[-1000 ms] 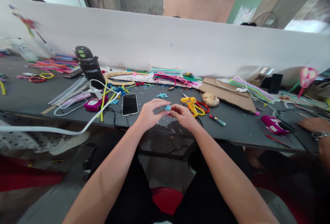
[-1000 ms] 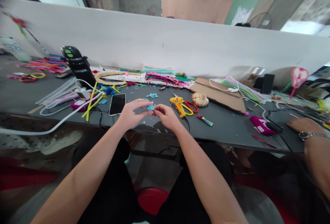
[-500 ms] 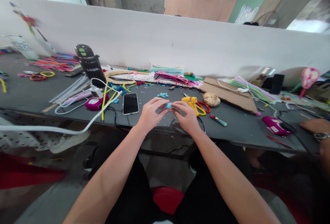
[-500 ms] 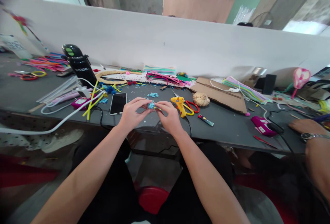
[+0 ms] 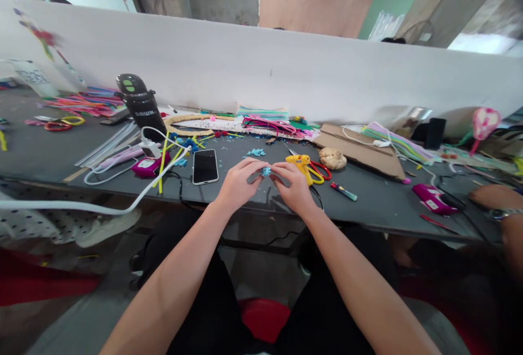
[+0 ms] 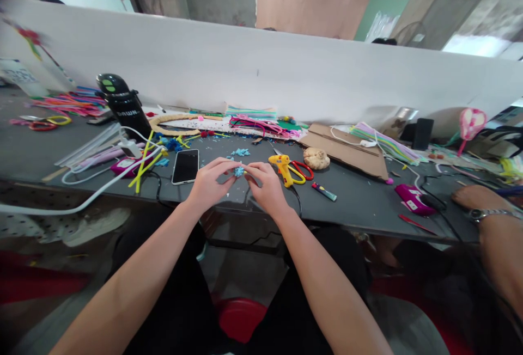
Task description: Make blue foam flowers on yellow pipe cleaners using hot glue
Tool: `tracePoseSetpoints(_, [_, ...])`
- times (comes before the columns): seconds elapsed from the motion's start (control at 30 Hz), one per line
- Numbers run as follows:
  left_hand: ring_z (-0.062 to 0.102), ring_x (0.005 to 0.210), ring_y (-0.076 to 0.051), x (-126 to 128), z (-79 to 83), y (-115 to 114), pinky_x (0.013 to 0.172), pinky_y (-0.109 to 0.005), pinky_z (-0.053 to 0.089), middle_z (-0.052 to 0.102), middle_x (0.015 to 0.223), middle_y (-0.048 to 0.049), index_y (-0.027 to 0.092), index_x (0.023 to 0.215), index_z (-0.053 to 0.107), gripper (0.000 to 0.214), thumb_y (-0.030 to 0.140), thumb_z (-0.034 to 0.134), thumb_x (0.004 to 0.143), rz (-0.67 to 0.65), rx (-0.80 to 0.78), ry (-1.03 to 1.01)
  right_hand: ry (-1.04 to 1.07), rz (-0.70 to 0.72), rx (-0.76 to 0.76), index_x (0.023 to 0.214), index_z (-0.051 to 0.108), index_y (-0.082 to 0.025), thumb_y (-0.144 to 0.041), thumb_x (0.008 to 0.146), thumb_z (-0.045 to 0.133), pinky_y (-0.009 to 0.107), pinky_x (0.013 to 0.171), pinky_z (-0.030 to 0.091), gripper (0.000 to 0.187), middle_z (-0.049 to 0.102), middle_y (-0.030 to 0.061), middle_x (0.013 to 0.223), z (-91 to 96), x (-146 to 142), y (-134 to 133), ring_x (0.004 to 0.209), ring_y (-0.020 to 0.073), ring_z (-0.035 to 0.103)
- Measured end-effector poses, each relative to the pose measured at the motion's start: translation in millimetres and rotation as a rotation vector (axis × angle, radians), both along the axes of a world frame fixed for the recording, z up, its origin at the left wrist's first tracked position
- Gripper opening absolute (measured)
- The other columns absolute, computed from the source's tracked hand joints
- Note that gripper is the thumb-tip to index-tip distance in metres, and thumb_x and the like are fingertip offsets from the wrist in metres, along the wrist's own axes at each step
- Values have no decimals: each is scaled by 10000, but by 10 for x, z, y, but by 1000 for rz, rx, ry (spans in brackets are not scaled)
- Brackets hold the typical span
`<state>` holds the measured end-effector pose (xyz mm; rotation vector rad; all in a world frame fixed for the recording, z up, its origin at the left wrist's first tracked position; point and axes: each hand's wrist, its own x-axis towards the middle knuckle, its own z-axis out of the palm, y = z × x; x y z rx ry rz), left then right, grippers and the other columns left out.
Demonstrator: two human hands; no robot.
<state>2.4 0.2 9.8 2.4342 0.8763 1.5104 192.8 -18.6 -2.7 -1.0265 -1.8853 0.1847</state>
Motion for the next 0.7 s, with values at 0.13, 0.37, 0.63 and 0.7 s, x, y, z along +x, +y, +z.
tracePoseSetpoints(0.13, [665, 892, -149, 2, 23, -8, 835, -265, 540, 685, 1031, -60, 197, 1100, 674, 262, 109, 629, 857, -10, -9, -15, -33, -24, -52, 1220, 678, -241, -217, 904, 596, 410, 983, 474, 327, 668, 89, 1154, -42, 9, 59, 1084, 243, 598])
tracePoseSetpoints(0.37, [621, 764, -139, 23, 60, -36, 720, -261, 527, 674, 923, -44, 199, 1010, 681, 188, 215, 705, 824, -33, -101, -110, -14, 18, -116, 1011, 740, -192, -186, 884, 603, 389, 940, 468, 187, 712, 90, 1079, -76, -8, 136, 1013, 240, 612])
tracePoseSetpoints(0.63, [702, 810, -199, 0, 22, 108, 758, -339, 572, 732, 899, -67, 162, 956, 631, 419, 401, 827, 673, 4, -711, -545, 50, 59, -254, 1081, 716, -168, -319, 965, 512, 281, 702, 494, 279, 750, 57, 868, 3, -50, 34, 741, 175, 654])
tracePoseSetpoints(0.7, [705, 811, -214, -50, -8, 172, 730, -355, 578, 733, 945, -101, 152, 991, 627, 487, 418, 843, 645, 37, -777, -542, 72, 53, -321, 1062, 712, -173, -356, 976, 484, 272, 665, 478, 305, 742, 45, 834, 21, -41, 18, 697, 165, 637])
